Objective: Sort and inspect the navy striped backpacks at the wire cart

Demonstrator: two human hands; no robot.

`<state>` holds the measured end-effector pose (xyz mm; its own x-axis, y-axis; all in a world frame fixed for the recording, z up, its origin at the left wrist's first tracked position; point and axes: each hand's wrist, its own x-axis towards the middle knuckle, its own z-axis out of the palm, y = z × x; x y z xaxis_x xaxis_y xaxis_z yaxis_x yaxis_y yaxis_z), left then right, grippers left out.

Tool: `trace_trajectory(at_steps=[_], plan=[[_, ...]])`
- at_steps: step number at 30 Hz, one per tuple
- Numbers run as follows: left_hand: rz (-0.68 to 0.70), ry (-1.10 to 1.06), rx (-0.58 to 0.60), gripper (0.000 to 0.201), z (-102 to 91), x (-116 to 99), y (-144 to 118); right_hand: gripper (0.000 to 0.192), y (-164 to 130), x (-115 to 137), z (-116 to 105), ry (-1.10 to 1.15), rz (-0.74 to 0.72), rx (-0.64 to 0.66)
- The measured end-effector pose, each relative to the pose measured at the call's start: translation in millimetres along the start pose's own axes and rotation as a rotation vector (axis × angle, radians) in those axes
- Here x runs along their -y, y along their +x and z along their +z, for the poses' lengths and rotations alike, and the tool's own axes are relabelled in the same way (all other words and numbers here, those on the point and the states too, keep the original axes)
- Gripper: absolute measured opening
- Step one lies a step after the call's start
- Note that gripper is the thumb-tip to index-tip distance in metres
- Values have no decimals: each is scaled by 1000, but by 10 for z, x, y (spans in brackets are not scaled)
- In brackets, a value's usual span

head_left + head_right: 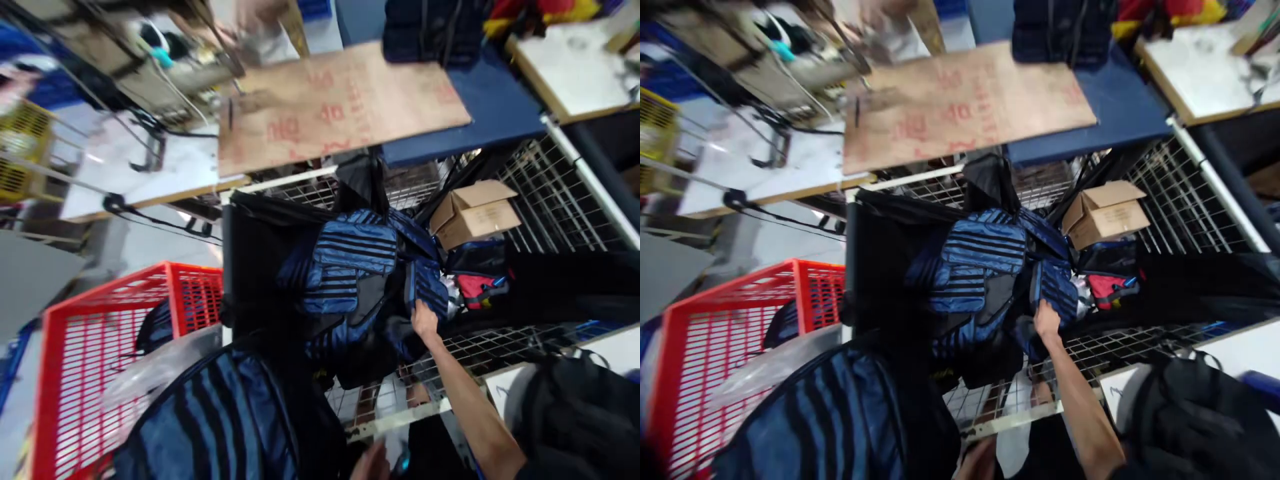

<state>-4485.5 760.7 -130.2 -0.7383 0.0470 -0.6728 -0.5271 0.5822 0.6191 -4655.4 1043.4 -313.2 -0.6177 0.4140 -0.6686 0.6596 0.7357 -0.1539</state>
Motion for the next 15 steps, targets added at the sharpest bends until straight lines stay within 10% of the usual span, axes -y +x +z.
trace_trajectory(at_steps=[7,15], plan=[[310,-25,48,80,-252,-1181,96,19,-2220,203,-1009,146,-357,-159],[529,-41,282,22,-806,-1806,-662,35,-3614,-44,-1682,382,-744,-192]])
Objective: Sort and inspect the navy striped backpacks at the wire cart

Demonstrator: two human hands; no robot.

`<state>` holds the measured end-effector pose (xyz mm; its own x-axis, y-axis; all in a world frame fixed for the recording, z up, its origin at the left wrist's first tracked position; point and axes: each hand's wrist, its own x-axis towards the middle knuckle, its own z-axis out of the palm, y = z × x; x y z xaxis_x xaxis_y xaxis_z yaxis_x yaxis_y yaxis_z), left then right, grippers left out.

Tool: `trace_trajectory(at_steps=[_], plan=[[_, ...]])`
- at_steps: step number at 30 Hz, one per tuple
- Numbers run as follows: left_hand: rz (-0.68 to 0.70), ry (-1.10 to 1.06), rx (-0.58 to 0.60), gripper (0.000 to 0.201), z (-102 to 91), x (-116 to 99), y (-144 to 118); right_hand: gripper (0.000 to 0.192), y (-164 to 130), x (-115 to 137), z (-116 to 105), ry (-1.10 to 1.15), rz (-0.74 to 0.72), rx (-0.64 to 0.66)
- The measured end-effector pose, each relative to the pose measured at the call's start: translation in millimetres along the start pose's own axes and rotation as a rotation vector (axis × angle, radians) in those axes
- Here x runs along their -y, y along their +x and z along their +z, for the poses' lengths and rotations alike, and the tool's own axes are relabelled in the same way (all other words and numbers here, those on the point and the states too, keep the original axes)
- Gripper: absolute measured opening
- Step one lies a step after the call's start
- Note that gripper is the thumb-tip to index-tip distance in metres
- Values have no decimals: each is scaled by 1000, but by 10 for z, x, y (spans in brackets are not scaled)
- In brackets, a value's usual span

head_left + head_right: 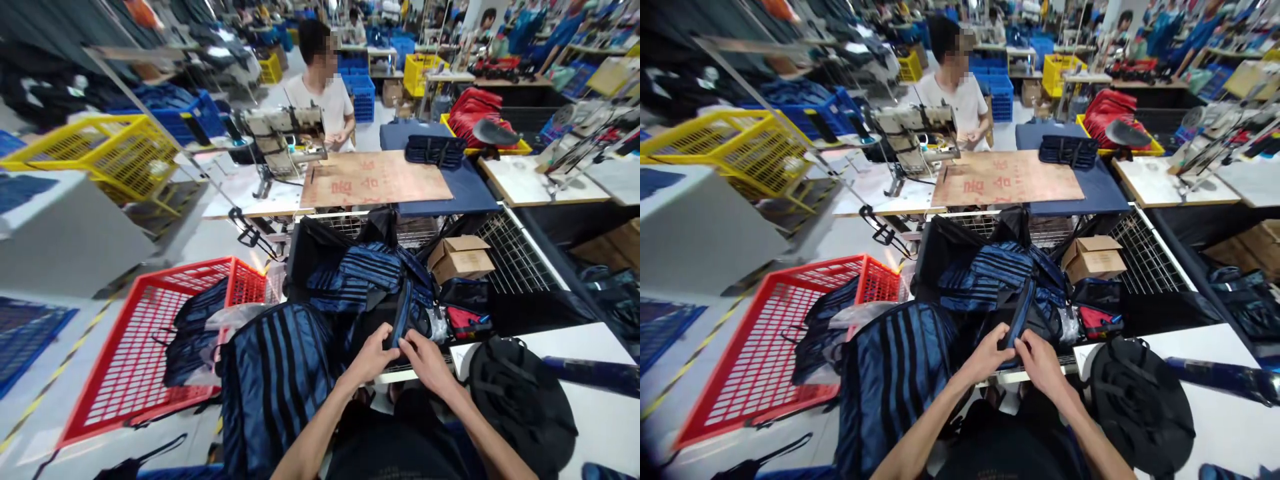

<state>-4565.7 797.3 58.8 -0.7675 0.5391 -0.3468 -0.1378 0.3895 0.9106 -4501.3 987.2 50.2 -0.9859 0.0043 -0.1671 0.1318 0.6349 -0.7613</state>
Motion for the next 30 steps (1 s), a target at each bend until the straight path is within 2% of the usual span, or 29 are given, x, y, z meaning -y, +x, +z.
trace_trajectory(at_steps=[4,7,8,10,12,14,15,17,21,24,26,28,30], plan=[[34,62,96,27,-101,-282,-372,28,-60,126,-614,-189,-391,-133],[51,125,210,30,-149,-490,-610,58,85,154,-1066,-350,-578,-101],[51,130,259,30,-168,-546,-690,64,131,152,-1192,-368,-590,-45],[34,96,320,31,-217,-617,-855,61,170,129,-1391,-338,-562,162],[9,26,333,33,-279,-622,-1009,48,121,95,-1509,-238,-482,435],[2,-29,303,35,-339,-568,-1125,43,13,64,-1557,-107,-365,634],[11,-38,270,33,-364,-529,-1159,41,-44,54,-1562,-45,-306,687],[46,-15,143,25,-404,-455,-1169,37,-128,49,-1551,64,-211,715],[186,200,-309,6,-541,-428,-983,30,-128,133,-1507,185,-159,653],[344,518,-608,21,-774,-494,-809,38,-77,296,-1491,248,-187,552],[387,774,-712,32,-960,-531,-741,45,-57,438,-1502,284,-218,477],[373,1001,-764,37,-1116,-547,-715,45,-23,575,-1521,261,-275,385],[342,1154,-781,36,-1201,-548,-709,37,68,661,-1542,155,-367,210]])
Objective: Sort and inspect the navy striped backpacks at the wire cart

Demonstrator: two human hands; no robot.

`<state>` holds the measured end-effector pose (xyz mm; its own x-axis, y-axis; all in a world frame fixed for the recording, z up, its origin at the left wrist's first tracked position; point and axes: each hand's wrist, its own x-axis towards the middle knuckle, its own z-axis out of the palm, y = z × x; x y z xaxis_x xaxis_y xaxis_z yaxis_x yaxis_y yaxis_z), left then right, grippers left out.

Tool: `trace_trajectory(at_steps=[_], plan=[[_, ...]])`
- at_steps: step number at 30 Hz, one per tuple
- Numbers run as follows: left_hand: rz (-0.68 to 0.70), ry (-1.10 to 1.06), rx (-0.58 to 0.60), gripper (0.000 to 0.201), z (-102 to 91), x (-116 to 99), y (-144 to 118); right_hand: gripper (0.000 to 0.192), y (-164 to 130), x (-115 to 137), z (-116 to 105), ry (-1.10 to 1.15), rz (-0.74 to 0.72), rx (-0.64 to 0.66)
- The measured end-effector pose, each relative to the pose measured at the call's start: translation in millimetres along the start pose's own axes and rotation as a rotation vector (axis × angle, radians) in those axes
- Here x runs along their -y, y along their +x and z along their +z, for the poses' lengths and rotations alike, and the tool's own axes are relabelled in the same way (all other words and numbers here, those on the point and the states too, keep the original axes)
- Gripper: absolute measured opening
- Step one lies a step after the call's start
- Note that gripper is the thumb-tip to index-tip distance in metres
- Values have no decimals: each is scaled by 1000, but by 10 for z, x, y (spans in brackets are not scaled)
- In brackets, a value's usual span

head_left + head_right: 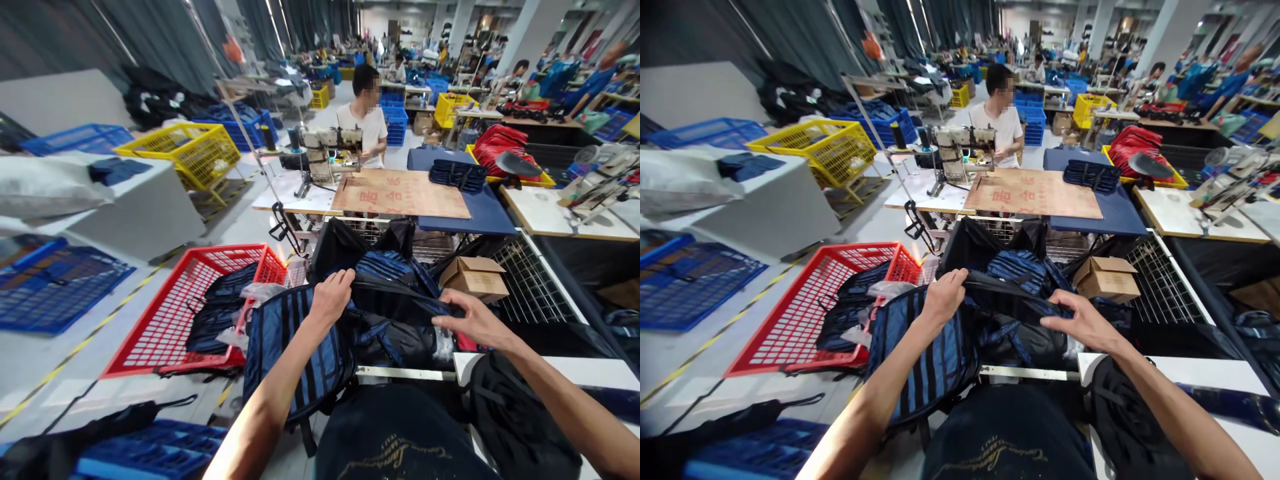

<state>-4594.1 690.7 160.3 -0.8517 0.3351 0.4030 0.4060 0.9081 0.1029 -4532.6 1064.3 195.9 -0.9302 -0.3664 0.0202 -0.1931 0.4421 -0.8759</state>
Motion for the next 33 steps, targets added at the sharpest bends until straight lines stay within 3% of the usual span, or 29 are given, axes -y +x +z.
trace_trajectory(at_steps=[4,7,11,12,14,17,19,22,26,28,31,33], plan=[[81,86,28,33,-5,-43,18,10,292,-200,-144,-486,-213,-437],[97,63,-82,32,-59,-123,55,12,425,-436,-274,-748,-294,-635],[112,81,-307,27,-202,-207,102,12,425,-392,-262,-818,-395,-757],[128,89,-329,27,-230,-254,102,12,412,-308,-199,-814,-415,-755],[196,77,-306,27,-263,-406,94,34,389,-115,-10,-815,-473,-656],[293,-40,-158,27,-274,-706,91,58,375,79,285,-795,-565,-368],[216,-206,-64,26,-293,-831,108,62,364,89,347,-738,-565,-304],[-22,-545,132,17,-382,-777,120,56,304,-7,113,-637,-450,-449],[-190,-1009,618,34,-549,-502,-69,38,168,-165,-568,-549,-275,-718],[-255,-1212,798,38,-606,-436,-246,35,99,-264,-884,-508,-169,-862],[-287,-1347,905,35,-639,-439,-454,39,2,-423,-1176,-410,-13,-1006],[-296,-1318,841,28,-619,-434,-467,43,-56,-486,-1238,-335,49,-1021]])
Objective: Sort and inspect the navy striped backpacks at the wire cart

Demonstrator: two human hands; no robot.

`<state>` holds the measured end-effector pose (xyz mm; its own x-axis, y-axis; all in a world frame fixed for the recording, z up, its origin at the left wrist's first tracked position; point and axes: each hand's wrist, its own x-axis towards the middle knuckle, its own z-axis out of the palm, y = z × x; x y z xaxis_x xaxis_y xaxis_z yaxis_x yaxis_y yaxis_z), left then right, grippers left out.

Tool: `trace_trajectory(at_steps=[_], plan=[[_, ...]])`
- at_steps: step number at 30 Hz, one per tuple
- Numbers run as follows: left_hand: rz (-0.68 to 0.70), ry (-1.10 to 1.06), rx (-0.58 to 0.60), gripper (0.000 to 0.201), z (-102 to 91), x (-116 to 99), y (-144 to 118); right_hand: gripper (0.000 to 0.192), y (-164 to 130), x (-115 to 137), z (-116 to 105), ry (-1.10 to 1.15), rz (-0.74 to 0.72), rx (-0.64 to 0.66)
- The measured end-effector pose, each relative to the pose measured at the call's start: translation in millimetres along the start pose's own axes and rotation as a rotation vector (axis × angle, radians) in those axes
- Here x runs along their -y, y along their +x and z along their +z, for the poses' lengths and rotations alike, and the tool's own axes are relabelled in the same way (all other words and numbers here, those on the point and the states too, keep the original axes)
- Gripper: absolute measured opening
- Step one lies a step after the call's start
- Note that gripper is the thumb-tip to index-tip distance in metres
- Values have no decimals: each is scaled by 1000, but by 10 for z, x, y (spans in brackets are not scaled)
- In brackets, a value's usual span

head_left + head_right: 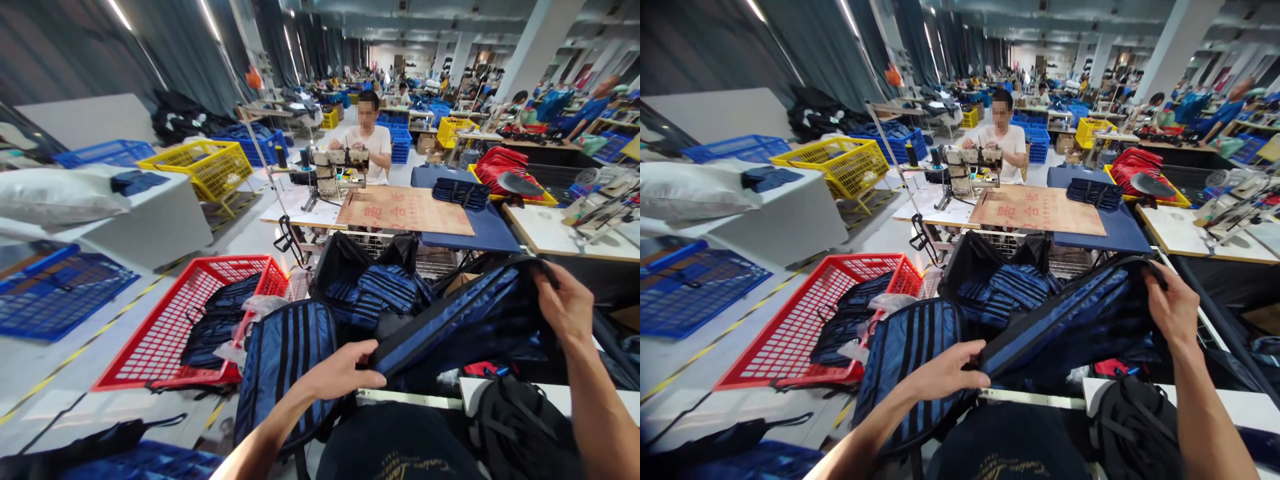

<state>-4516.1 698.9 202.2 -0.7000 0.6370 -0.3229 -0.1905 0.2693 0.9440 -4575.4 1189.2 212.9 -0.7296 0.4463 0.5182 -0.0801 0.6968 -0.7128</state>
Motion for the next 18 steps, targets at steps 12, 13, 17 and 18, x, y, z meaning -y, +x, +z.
trace_trajectory(at_steps=[12,13,17,18], plan=[[571,1445,-1179,30,-890,37,547,54,-481,-328,-23,3,38,481],[680,1524,-1161,31,-819,21,541,56,-518,-328,-10,-3,15,518],[1061,1646,-927,26,-289,-126,631,52,-808,155,238,-12,-274,597],[1126,1626,-859,24,-144,-172,677,51,-905,348,355,13,-366,634]])
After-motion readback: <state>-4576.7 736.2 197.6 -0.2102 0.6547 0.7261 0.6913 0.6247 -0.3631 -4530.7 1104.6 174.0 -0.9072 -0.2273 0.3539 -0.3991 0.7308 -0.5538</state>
